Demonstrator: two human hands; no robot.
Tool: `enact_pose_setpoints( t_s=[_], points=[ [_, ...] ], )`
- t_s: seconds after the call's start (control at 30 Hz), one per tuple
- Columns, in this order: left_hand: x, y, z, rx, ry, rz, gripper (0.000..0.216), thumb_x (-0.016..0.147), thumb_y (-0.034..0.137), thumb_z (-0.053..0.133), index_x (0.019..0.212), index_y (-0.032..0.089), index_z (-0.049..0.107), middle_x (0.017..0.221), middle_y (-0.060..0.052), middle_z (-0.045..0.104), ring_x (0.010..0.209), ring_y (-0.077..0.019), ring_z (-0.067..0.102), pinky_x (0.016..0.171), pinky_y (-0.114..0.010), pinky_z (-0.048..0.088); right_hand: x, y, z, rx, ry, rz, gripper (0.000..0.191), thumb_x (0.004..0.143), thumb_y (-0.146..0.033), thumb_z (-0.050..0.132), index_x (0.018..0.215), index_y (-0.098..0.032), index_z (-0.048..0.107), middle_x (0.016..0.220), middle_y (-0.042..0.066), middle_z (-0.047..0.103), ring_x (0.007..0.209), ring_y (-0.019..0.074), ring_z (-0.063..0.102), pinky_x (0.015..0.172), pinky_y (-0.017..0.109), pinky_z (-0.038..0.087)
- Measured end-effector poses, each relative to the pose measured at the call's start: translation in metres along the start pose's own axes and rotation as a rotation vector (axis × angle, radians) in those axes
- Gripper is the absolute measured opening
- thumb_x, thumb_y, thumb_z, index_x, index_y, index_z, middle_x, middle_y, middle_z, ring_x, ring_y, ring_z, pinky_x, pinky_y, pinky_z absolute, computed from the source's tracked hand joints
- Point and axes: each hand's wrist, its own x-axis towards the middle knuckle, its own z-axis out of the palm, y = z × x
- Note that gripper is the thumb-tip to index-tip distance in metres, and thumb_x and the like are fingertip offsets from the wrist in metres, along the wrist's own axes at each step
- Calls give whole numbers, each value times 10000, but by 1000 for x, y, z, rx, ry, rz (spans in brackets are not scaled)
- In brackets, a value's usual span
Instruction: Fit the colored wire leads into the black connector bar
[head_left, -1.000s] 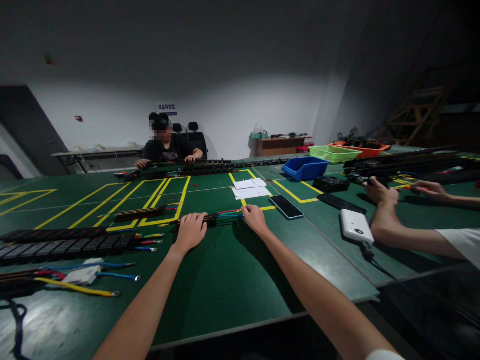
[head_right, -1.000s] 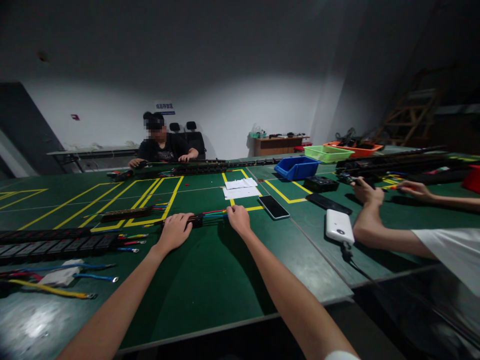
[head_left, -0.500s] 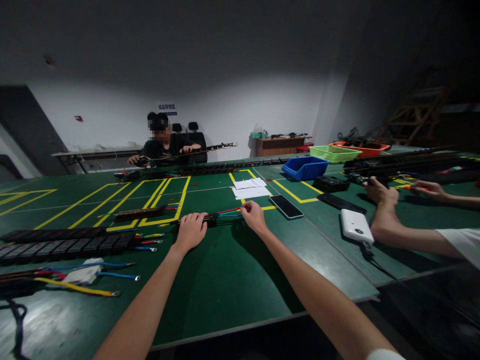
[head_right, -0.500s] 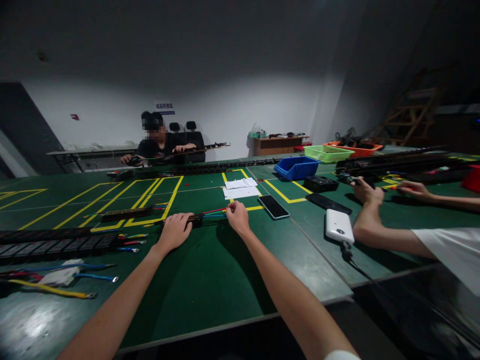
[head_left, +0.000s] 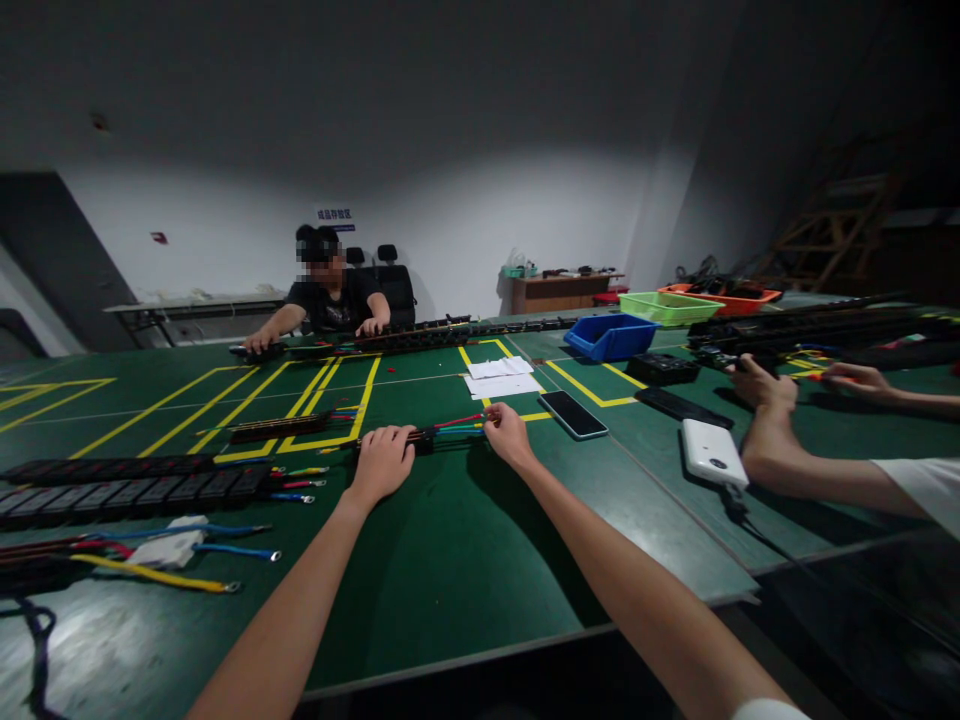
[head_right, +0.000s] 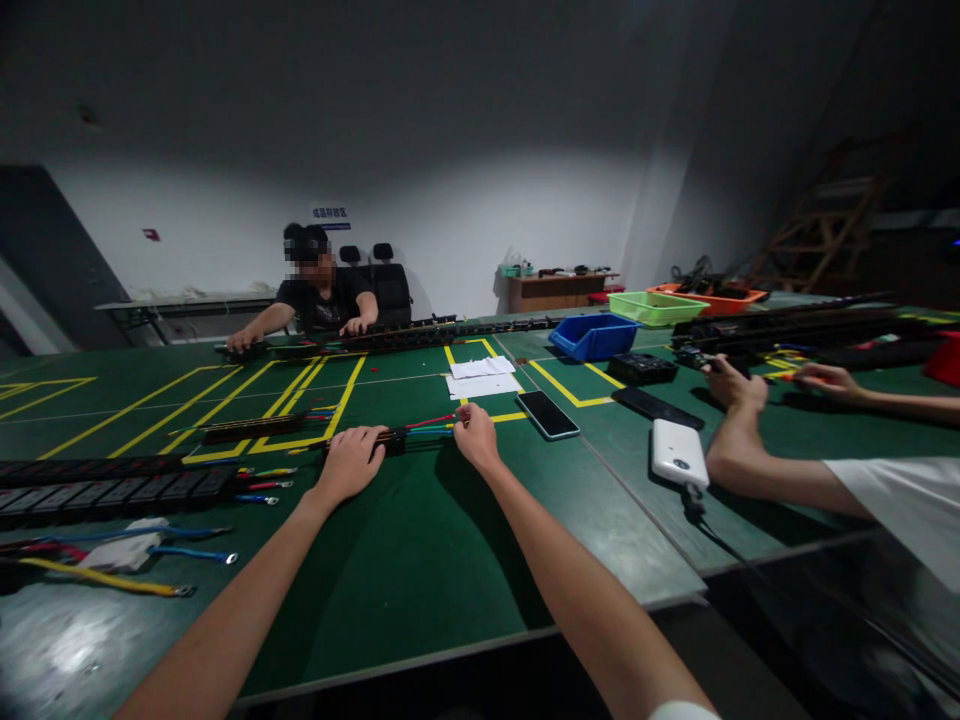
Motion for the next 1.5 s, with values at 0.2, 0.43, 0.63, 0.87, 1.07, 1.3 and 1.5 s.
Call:
enact_pose_setpoints(
  t_s=[0.2, 0.43, 0.63, 0.87, 1.07, 1.3, 1.5],
  points=[
    [0, -1, 1, -10, 8, 3, 459, 1004, 391, 368, 1349, 216, 615, 1287, -118, 683, 1233, -293, 599, 1118, -536, 410, -2, -7, -8, -153, -32, 26, 244, 892, -181, 556, 1031, -155, 755, 1019, 92, 740, 906, 190, 673, 771, 260, 485],
    [0, -2, 3, 25, 10, 11, 450, 1006, 387, 371, 1337, 212, 622, 1267, -120, 685, 1201, -292, 603, 1093, -528, 416, -8, -20, -15, -309, -148, 34, 297, 962, -209, 509, 904, -144, 793, 882, 112, 758, 793, 186, 667, 662, 239, 392],
    [1, -1, 3, 53, 24, 17, 452, 1006, 377, 368, 1335, 200, 622, 1240, -124, 690, 1164, -290, 611, 1070, -509, 424, -11, -26, -14, -349, -179, -1, 331, 990, -234, 467, 975, -163, 789, 952, 110, 766, 828, 183, 659, 681, 241, 375],
    [0, -2, 4, 22, 24, 17, 453, 1008, 388, 367, 1338, 211, 622, 1250, -114, 691, 1188, -283, 609, 1093, -520, 419, -9, -25, -15, -293, -177, 58, 344, 1016, -267, 452, 971, -138, 767, 947, 119, 753, 830, 188, 656, 675, 243, 374],
    [0, -2, 4, 8, 14, 6, 453, 1008, 388, 375, 1345, 207, 618, 1263, -113, 688, 1205, -284, 606, 1104, -527, 416, -6, -17, -13, -180, -127, 95, 219, 973, -243, 532, 1040, -157, 721, 999, 85, 753, 860, 177, 664, 677, 237, 393],
    [0, -3, 4, 1, -1, 4, 458, 1011, 388, 367, 1355, 210, 610, 1279, -115, 682, 1224, -283, 598, 1119, -530, 399, -6, -8, -9, -94, -84, 48, 231, 880, -151, 593, 1095, -185, 671, 896, 29, 726, 789, 163, 654, 678, 240, 423],
    [0, -1, 2, 25, 11, 12, 455, 1007, 384, 368, 1341, 205, 619, 1262, -122, 685, 1191, -291, 603, 1094, -528, 411, -2, -5, -4, -105, -64, 5, 237, 868, -139, 570, 1064, -190, 693, 825, 18, 707, 756, 170, 650, 689, 248, 438]
  ],
)
